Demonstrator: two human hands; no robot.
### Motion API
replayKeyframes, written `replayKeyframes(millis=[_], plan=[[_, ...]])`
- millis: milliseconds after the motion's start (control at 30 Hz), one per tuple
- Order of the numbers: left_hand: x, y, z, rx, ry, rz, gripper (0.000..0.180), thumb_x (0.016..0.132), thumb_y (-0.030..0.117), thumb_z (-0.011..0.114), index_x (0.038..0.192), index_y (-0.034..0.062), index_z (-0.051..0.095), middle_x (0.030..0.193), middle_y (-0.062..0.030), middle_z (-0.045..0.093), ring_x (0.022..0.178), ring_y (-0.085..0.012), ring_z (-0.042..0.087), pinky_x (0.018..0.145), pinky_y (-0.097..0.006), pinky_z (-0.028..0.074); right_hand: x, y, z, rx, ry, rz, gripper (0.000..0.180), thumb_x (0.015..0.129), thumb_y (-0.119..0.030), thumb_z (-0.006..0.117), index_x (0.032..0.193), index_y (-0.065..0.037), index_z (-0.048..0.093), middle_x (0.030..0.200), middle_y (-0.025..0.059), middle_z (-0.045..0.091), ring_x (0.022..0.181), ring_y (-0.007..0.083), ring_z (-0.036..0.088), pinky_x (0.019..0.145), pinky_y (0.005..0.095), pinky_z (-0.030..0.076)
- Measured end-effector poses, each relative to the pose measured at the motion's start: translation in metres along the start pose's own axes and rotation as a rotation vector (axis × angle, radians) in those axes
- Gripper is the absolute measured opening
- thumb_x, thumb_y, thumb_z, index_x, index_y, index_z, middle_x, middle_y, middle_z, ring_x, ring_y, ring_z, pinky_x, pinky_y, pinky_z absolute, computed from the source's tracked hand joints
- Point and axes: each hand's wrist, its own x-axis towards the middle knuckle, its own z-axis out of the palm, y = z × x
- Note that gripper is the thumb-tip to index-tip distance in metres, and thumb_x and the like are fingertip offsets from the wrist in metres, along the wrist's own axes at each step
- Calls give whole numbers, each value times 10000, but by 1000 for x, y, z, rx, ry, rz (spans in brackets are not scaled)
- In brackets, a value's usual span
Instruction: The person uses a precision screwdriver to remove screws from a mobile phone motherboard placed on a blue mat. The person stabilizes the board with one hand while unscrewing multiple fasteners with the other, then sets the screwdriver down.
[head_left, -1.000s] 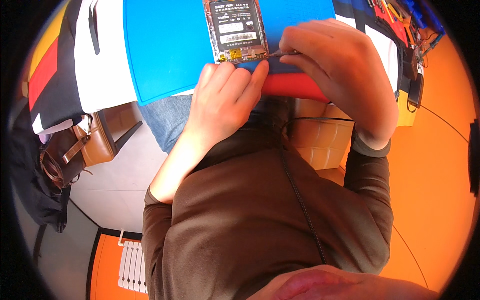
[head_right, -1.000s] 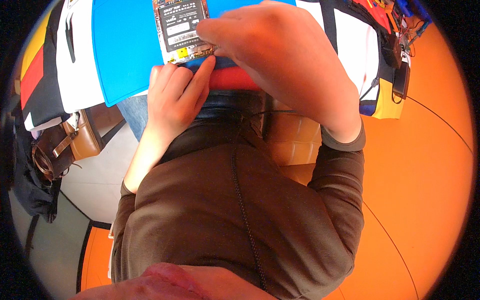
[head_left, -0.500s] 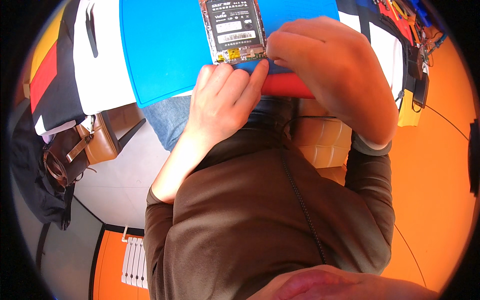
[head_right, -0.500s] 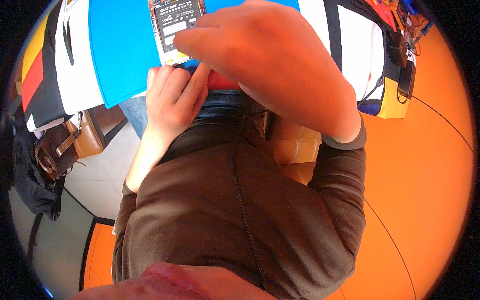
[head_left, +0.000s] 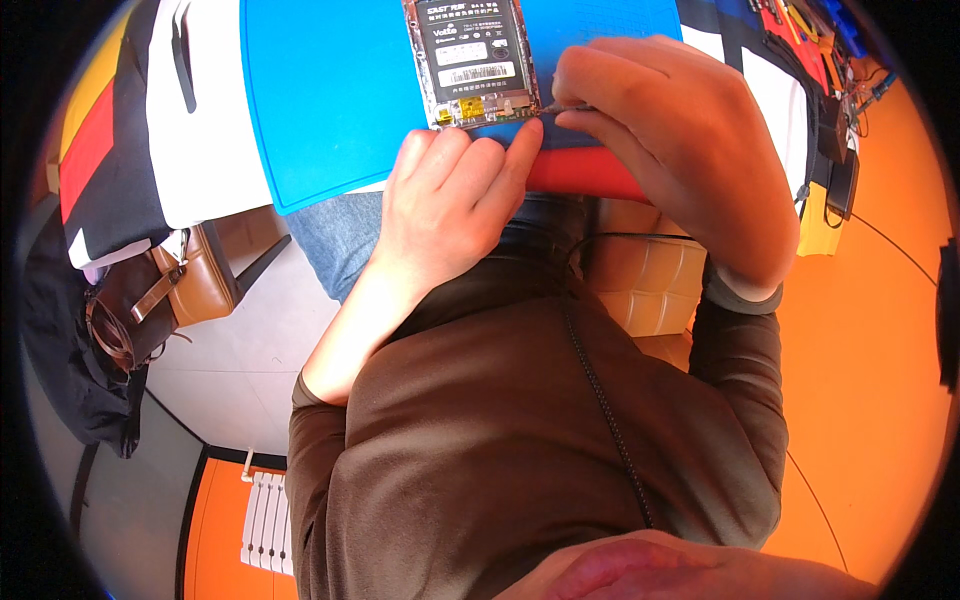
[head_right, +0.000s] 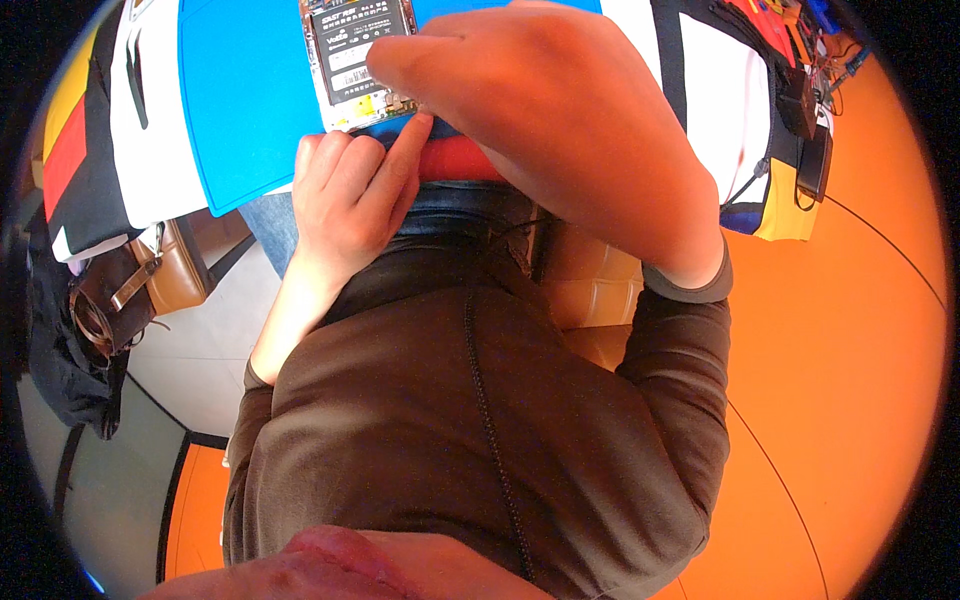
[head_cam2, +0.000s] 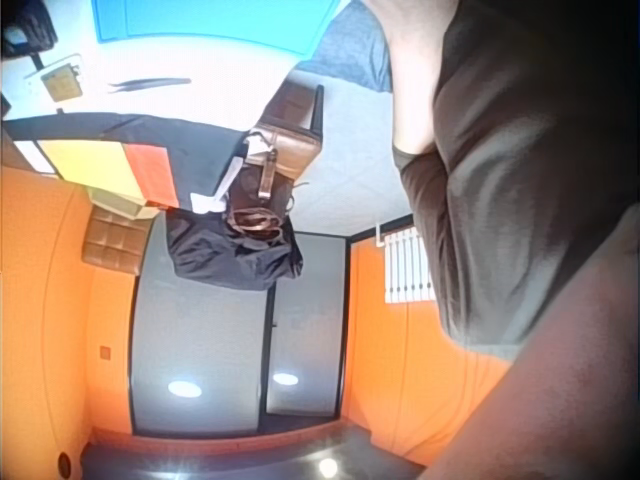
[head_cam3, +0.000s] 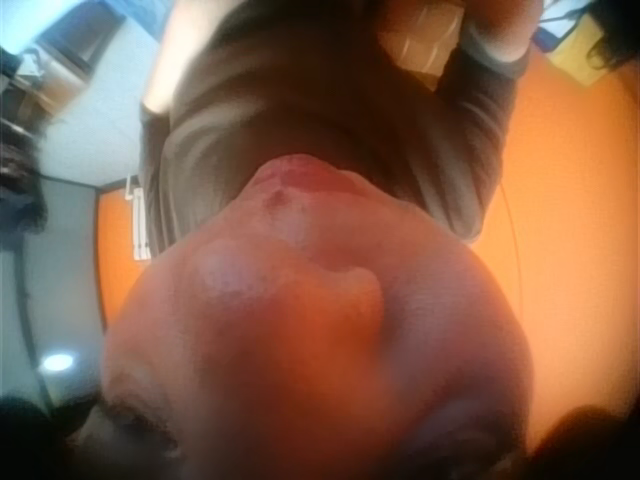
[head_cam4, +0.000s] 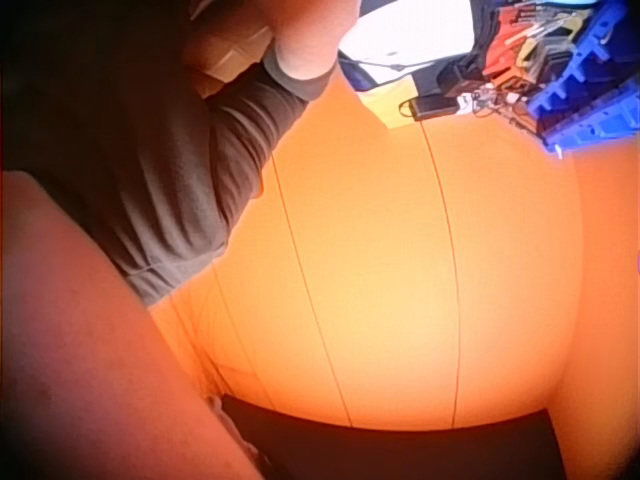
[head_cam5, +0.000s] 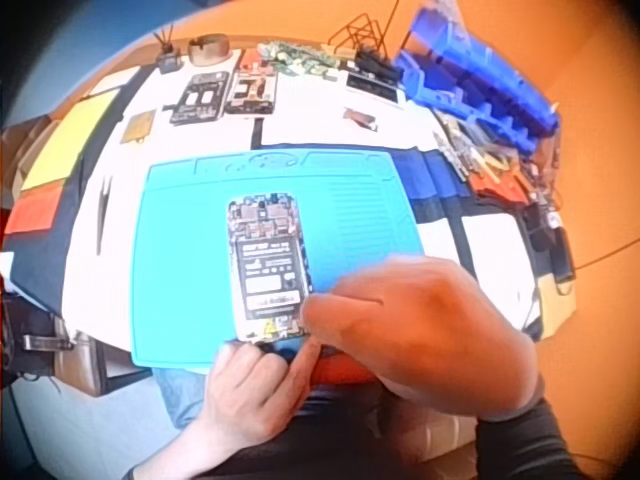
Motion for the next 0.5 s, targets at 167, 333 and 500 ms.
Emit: replayKeyframes(millis=[167, 333, 500], plan=[[0, 1, 1, 37, 14, 22, 383, 784, 76, 755, 1166, 47, 769, 773, 10, 426, 695, -147, 469, 617, -317, 354, -2, -1, -3, -43, -45, 57, 244, 796, -25, 814, 970, -37, 643, 813, 102, 660, 770, 327, 656, 662, 395, 516], [1, 1, 1, 82, 26, 54, 340, 799, 67, 726, 1133, 58, 786, 751, 12, 400, 656, -132, 441, 598, -295, 338, -1, 1, 1, 105, 47, 7, 260, 788, -24, 827, 978, -35, 650, 840, 114, 680, 764, 329, 674, 672, 392, 532], [2, 4, 2, 107, 46, 44, 329, 793, 77, 728, 1115, 75, 797, 730, 16, 377, 615, -124, 414, 593, -291, 332, -2, 8, 1, 37, 47, -68, 307, 774, -21, 839, 1023, -29, 658, 860, 120, 696, 771, 332, 685, 682, 394, 542]])
